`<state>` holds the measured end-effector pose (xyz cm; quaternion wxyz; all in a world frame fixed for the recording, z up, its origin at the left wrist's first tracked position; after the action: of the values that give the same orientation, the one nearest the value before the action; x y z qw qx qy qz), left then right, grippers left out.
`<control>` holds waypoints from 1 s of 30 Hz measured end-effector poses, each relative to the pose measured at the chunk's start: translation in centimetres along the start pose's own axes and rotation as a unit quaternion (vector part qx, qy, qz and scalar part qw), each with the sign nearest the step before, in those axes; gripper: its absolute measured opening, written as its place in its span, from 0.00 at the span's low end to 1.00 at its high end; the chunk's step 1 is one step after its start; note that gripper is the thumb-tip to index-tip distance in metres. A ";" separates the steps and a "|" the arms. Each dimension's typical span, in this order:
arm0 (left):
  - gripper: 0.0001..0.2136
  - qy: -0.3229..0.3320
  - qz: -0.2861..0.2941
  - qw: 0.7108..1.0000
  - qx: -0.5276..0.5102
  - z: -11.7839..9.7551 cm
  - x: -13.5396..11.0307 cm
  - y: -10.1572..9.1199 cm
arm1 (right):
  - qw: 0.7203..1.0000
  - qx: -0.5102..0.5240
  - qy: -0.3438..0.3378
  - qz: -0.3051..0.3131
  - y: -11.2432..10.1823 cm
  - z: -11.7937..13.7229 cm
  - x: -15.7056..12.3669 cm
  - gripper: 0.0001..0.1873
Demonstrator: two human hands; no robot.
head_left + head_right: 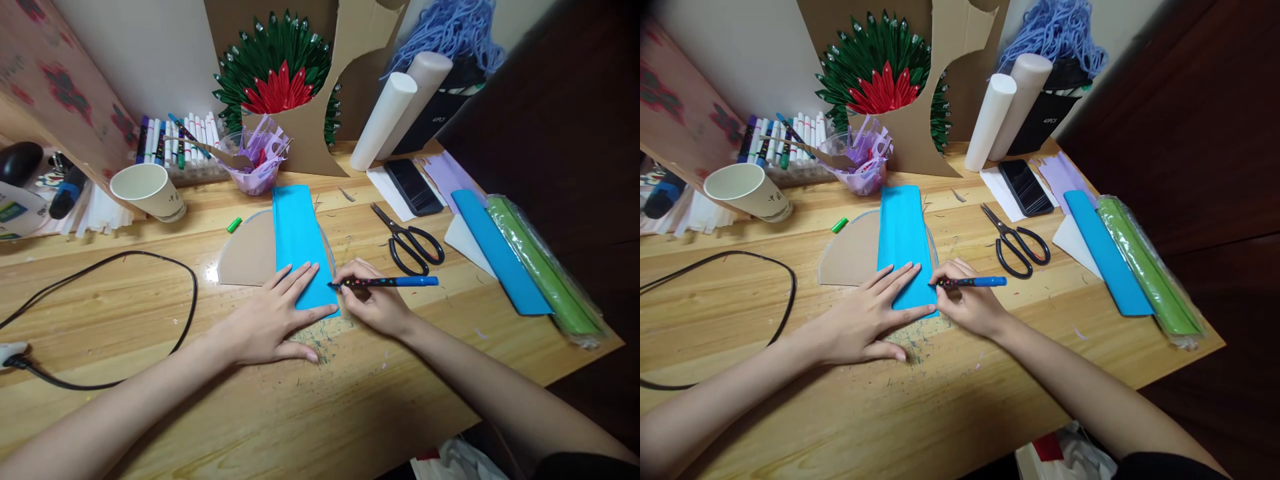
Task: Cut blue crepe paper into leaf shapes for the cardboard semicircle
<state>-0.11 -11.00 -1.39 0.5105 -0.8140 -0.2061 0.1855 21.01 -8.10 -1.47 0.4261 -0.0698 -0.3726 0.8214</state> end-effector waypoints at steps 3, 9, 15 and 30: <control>0.33 0.001 0.002 1.000 -0.002 0.0 0.0 -0.1 | 1.000 -0.002 -0.003 0.000 0.0 0.0 0.0 0.07; 0.32 0.000 -0.002 1.000 -0.006 -0.1 -0.1 -0.2 | 1.000 0.007 -0.012 0.004 0.0 -0.2 -0.2 0.06; 0.32 0.003 -0.011 1.000 -0.009 -0.1 -0.2 -0.2 | 1.000 0.019 -0.007 0.010 0.1 -0.2 -0.3 0.08; 0.19 -0.185 -0.229 0.956 0.006 2.1 -1.5 -3.5 | 0.980 0.139 0.068 -0.122 -1.0 -0.2 1.3 0.06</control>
<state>-2.98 -8.90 1.04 0.4969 -0.6934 -0.4765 0.2126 20.99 -6.67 -0.67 0.5530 -0.0197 -0.2311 0.8002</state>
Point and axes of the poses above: each hand's wrist, its own x-axis towards the middle knuckle, its own y-axis out of the palm, z = x × y, the point moved 1 cm from there along x, towards the middle knuckle, and after that the axes turned 7 degrees about z, right-handed, at the moved point
